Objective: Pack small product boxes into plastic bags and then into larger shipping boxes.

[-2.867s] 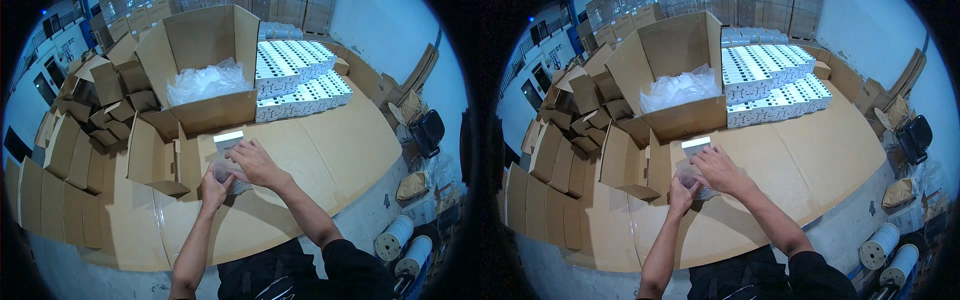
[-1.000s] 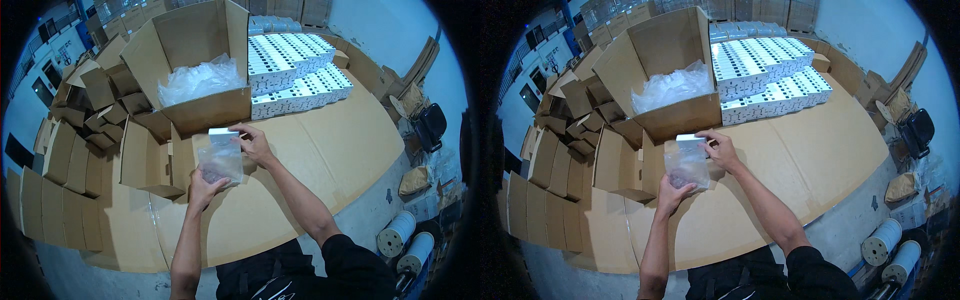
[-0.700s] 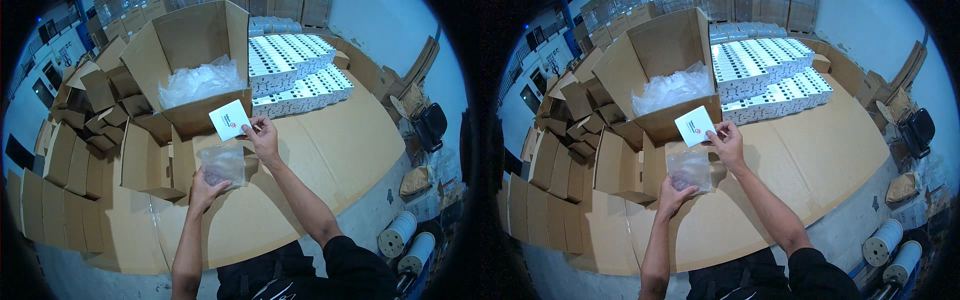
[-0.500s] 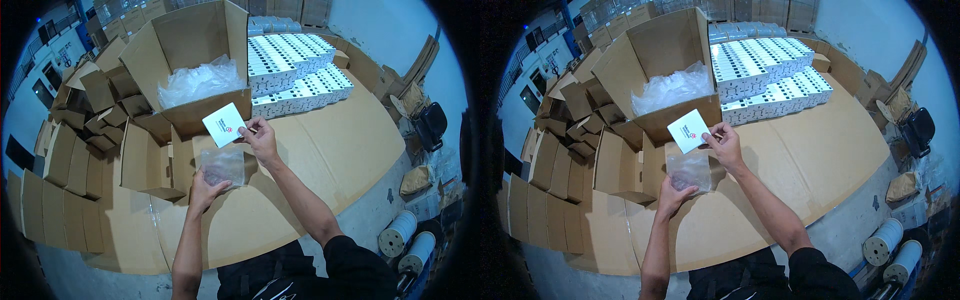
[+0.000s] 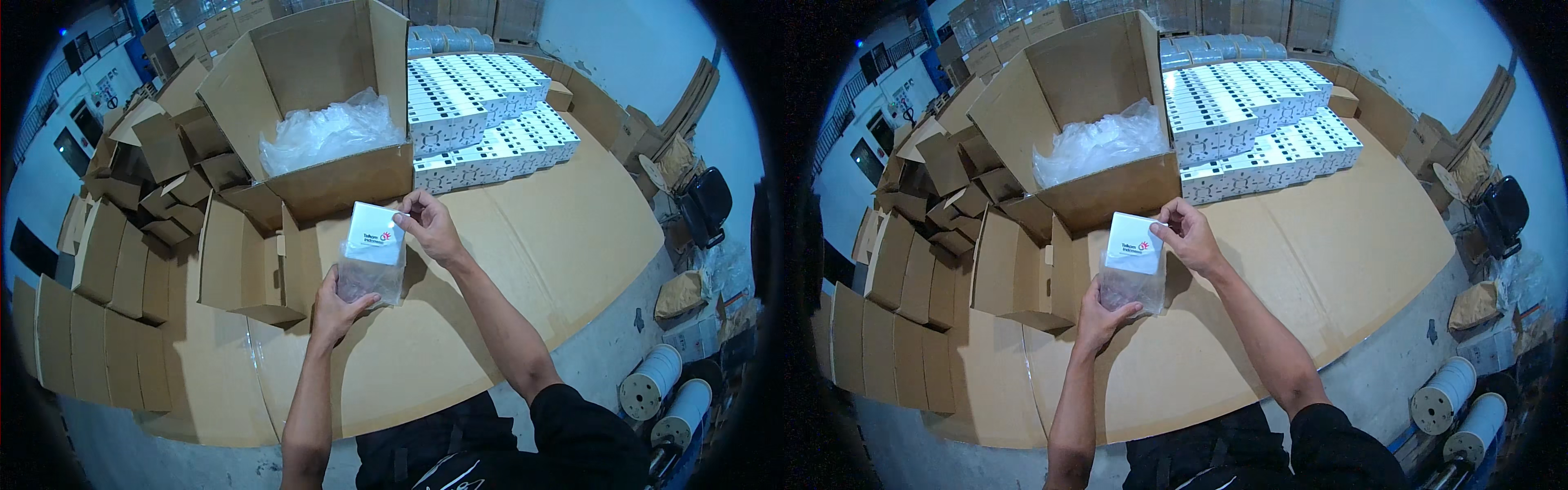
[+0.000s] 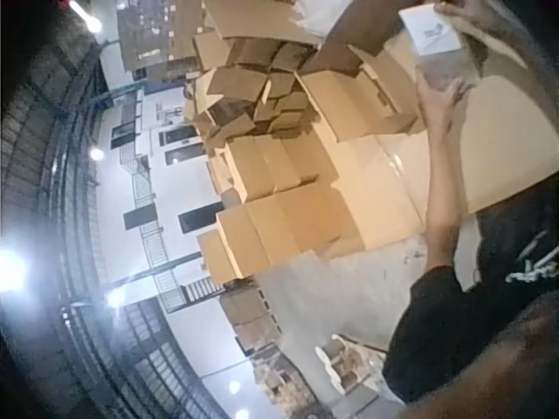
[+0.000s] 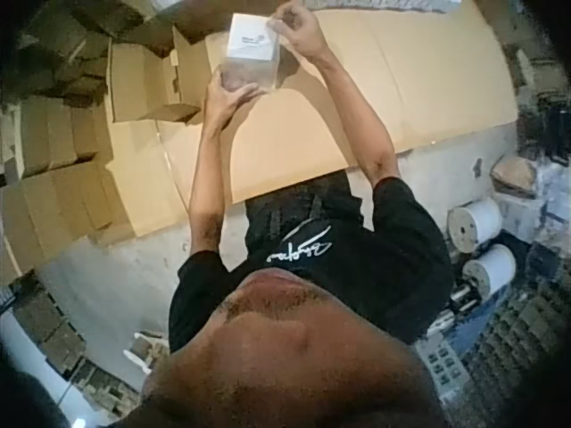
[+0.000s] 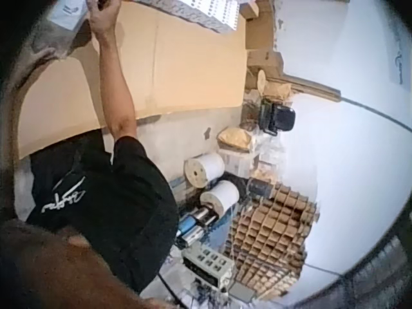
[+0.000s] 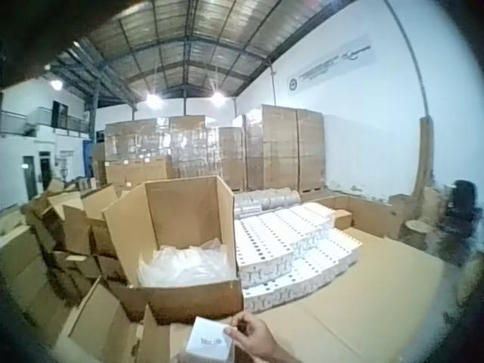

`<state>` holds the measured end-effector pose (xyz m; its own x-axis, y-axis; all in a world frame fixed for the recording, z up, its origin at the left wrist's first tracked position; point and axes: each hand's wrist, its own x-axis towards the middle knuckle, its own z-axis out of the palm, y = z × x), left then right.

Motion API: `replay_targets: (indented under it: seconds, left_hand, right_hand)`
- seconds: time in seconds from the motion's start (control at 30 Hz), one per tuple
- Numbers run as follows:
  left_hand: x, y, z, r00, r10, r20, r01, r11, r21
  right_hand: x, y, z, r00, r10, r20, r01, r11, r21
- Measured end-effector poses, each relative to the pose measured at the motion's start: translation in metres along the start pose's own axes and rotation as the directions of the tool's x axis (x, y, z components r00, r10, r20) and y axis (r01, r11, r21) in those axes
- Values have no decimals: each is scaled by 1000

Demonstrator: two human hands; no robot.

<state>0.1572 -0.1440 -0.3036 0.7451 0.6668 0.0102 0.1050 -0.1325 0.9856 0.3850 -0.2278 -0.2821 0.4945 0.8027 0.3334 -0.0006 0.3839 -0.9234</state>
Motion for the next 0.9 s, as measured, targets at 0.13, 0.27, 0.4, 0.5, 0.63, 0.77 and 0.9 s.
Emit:
replay_targets:
  seconds: [0.13,0.27,0.4,0.5,0.63,0.77,0.9]
  left_hand:
    - [2,-11,0,996,85,-30,-85,996,15]
    - [1,-9,1,999,46,5,-46,998,-43]
    - [1,-10,6,1000,-24,-17,22,993,-119]
    - [10,-12,15,998,-35,-52,22,974,-224]
    - [26,-19,14,990,-39,-133,2,963,-269]
    - [53,-33,21,971,-21,-238,-99,870,-483]
    - [55,-32,20,973,-12,-229,-90,899,-428]
  right_hand:
    - [0,1,2,993,93,79,-93,996,0]
    - [-1,0,3,973,157,167,-144,986,-87]
    - [2,8,3,971,147,188,-141,989,-48]
    - [2,13,-4,965,156,209,-147,987,-58]
    - [1,11,13,980,184,78,-180,982,-55]
    - [-5,27,10,965,261,-19,-261,965,7]
    - [-12,33,19,925,380,1,-377,919,-112]
